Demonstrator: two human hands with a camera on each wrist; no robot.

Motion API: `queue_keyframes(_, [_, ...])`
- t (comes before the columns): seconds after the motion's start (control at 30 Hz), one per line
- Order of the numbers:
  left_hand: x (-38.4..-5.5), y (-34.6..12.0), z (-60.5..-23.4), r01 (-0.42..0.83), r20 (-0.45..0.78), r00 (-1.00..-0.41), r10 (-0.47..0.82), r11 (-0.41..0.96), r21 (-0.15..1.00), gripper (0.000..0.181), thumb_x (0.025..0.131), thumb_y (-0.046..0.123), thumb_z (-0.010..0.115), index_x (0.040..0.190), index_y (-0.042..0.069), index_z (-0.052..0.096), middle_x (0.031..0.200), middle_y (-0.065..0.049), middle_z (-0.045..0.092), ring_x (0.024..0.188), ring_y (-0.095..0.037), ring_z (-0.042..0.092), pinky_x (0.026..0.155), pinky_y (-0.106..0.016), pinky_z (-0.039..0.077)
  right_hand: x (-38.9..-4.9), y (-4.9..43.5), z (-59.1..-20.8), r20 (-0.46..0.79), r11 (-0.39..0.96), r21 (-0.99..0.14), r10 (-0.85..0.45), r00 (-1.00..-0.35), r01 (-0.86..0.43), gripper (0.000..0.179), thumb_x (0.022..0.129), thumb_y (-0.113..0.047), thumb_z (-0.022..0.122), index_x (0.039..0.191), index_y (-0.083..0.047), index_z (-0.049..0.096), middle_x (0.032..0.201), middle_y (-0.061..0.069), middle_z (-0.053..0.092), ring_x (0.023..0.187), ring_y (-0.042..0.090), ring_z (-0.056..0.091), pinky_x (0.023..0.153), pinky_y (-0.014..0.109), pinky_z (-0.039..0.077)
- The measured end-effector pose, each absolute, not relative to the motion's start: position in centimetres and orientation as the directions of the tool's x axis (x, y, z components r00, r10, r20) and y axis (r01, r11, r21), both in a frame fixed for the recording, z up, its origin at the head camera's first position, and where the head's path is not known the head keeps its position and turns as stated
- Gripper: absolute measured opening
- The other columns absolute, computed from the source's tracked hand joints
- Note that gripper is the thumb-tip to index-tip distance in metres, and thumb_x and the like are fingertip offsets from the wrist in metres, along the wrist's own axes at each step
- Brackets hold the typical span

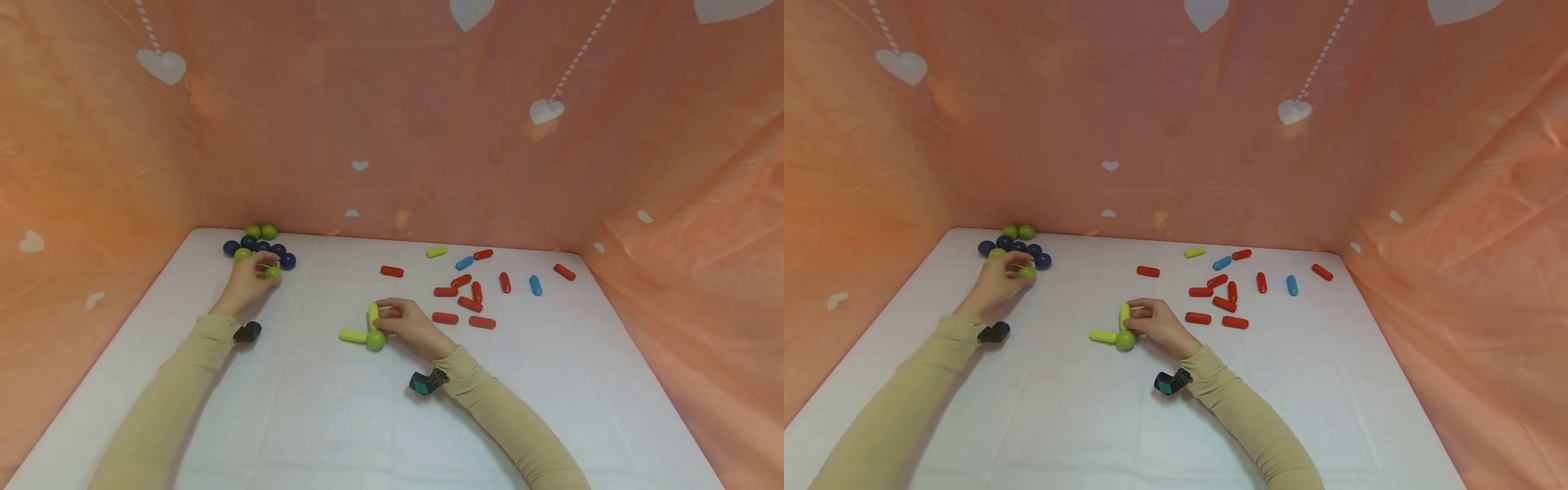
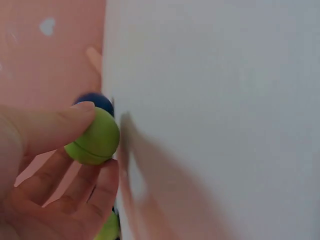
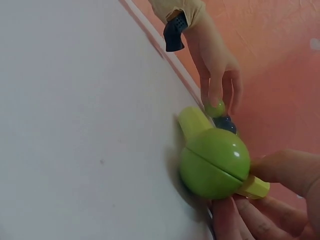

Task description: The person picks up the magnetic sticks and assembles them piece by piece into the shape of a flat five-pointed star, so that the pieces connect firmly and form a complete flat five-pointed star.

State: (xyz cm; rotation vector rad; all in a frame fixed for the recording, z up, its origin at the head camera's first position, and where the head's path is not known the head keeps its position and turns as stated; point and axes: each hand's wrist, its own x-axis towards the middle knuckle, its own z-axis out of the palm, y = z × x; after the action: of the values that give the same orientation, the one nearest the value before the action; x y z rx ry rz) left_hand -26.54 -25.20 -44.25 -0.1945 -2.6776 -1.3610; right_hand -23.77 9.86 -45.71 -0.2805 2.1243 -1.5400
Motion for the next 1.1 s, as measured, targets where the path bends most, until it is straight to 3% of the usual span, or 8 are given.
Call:
queue_keyframes(0.2, [-25.4,-23.3,-43.6,0.115,0.080,-0.992,0.095,0.459,0.881,0.047,0.093,-0.002,0.064,0.138,-0.008,0.051,0.134,-0.030,0.056,0.125,-0.043,0.053,0.109,-0.048,0.044,-23.9,10.0,-45.8,-0.279,0.330,-0.934,-0.446,-0.851,0.134,0.051,0.096,-0.020,0.069,0.144,-0.012,0.054,0.126,0.012,0.068,0.102,0.015,0.068,0.094,0.029,0.058])
queue_keyframes(0.37, [-25.2,-21.5,-43.6,0.130,0.070,-0.985,0.155,0.422,0.897,0.049,0.094,0.001,0.066,0.139,-0.007,0.050,0.135,-0.028,0.058,0.127,-0.041,0.054,0.112,-0.049,0.044,-23.8,10.0,-45.4,-0.276,0.347,-0.930,-0.456,-0.846,0.117,0.049,0.097,-0.022,0.067,0.144,-0.017,0.056,0.128,0.010,0.065,0.107,0.018,0.062,0.097,0.030,0.054])
queue_keyframes(0.53, [-25.2,-19.5,-44.1,0.145,0.058,-0.970,0.236,0.371,0.917,0.049,0.094,0.002,0.067,0.139,-0.008,0.050,0.136,-0.029,0.058,0.125,-0.041,0.059,0.100,-0.030,0.054,-23.8,9.9,-45.0,-0.262,0.386,-0.920,-0.462,-0.847,0.074,0.047,0.098,-0.024,0.065,0.144,-0.020,0.057,0.125,0.009,0.065,0.108,0.019,0.059,0.095,0.029,0.053])
queue_keyframes(0.67, [-25.1,-17.9,-44.5,0.123,0.038,-0.962,0.272,0.304,0.945,0.048,0.095,0.002,0.065,0.139,-0.008,0.049,0.136,-0.030,0.058,0.117,-0.033,0.065,0.090,-0.019,0.057,-23.9,9.7,-44.9,-0.240,0.410,-0.912,-0.475,-0.847,0.029,0.046,0.099,-0.023,0.065,0.143,-0.018,0.058,0.123,0.009,0.066,0.106,0.019,0.059,0.092,0.028,0.053])
queue_keyframes(0.83, [-24.7,-16.0,-45.0,0.088,0.013,-0.954,0.299,0.238,0.967,0.047,0.096,0.003,0.065,0.140,-0.008,0.049,0.135,-0.030,0.058,0.109,-0.020,0.068,0.091,-0.025,0.059,-24.0,9.6,-45.0,-0.240,0.398,-0.917,-0.479,-0.844,0.035,0.046,0.098,-0.021,0.065,0.143,-0.012,0.057,0.122,0.011,0.066,0.104,0.017,0.061,0.088,0.025,0.054])
queue_keyframes(1.1, [-24.4,-14.2,-44.9,0.057,0.000,-0.955,0.296,0.184,0.981,0.048,0.096,0.004,0.066,0.140,-0.006,0.049,0.131,-0.027,0.058,0.106,-0.022,0.069,0.093,-0.033,0.060,-24.2,9.5,-45.0,-0.242,0.389,-0.921,-0.490,-0.837,0.039,0.044,0.099,-0.019,0.065,0.140,-0.009,0.058,0.124,0.011,0.070,0.104,0.015,0.065,0.092,0.026,0.056])
